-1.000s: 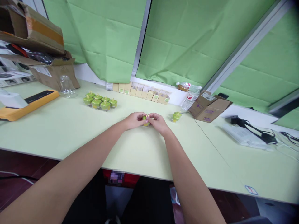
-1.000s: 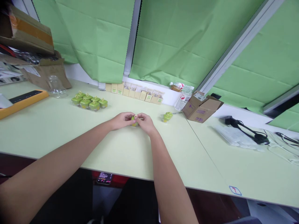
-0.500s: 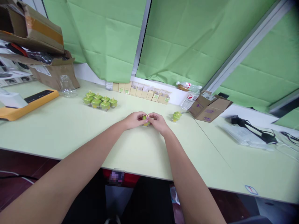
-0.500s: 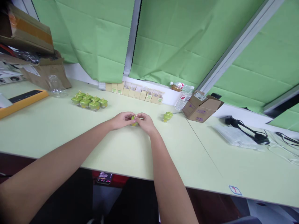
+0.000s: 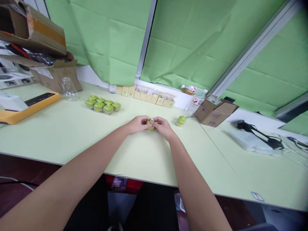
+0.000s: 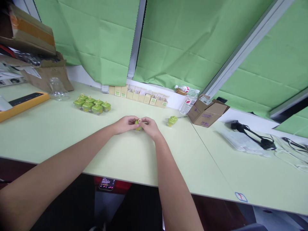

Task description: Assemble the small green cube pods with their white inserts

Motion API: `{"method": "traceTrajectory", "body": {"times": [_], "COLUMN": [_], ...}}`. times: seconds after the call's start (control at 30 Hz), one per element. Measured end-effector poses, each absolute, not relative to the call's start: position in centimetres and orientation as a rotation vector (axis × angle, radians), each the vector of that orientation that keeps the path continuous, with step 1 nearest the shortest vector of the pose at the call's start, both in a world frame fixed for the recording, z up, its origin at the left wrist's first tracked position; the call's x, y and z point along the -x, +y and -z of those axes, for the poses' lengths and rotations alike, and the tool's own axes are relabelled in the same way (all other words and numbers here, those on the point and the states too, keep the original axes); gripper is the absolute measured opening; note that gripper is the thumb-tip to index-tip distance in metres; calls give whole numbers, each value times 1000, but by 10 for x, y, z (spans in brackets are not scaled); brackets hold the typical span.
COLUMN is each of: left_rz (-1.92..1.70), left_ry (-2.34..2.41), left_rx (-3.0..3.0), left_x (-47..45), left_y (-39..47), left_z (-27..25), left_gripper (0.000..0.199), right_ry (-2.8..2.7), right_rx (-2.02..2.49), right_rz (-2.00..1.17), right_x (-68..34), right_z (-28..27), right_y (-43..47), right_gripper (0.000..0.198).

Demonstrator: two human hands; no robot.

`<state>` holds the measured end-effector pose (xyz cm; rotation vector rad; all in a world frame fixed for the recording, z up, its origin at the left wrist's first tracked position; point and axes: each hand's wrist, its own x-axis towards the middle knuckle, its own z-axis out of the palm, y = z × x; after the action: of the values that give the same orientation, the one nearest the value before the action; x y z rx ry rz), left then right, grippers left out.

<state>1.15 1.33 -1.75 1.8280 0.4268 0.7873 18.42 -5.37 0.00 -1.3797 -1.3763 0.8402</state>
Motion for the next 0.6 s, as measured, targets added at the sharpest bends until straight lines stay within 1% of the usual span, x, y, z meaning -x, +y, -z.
{"method": "traceTrajectory", "body": {"times": [0.13,0.23,0.3,0.33,0.5,0.6], "left_rz": [-822,-867,-928,-958,-1026,-1044], "left_ry": [438,524,621,671,825,840], "left_rx": [-1810,-1755,-1672,-1642,-1716,-1785], "left_x": [-15,-16,-16,-15,-10,-9], "left_y": [13,15,19,21,30,31], "left_z": [19,18,17,17,19,21], "left_gripper": [36,43,48,46,26,19], "right_ry": [-1393,-1425,-1455,-1467,-1467,-1454], "right_rx": [1382,1405,1473,1526,1765,1845], "right_rz": [-825,-787,-704,-634,-232,-14], "right_x": [-185,-189,-195,-198,-222,-234], "right_z": [1,1,0,-2,-6,-9], "right_y": [-53,-53,-54,-54,-58,-60], "right_gripper": [36,33,30,28,18,17]}}
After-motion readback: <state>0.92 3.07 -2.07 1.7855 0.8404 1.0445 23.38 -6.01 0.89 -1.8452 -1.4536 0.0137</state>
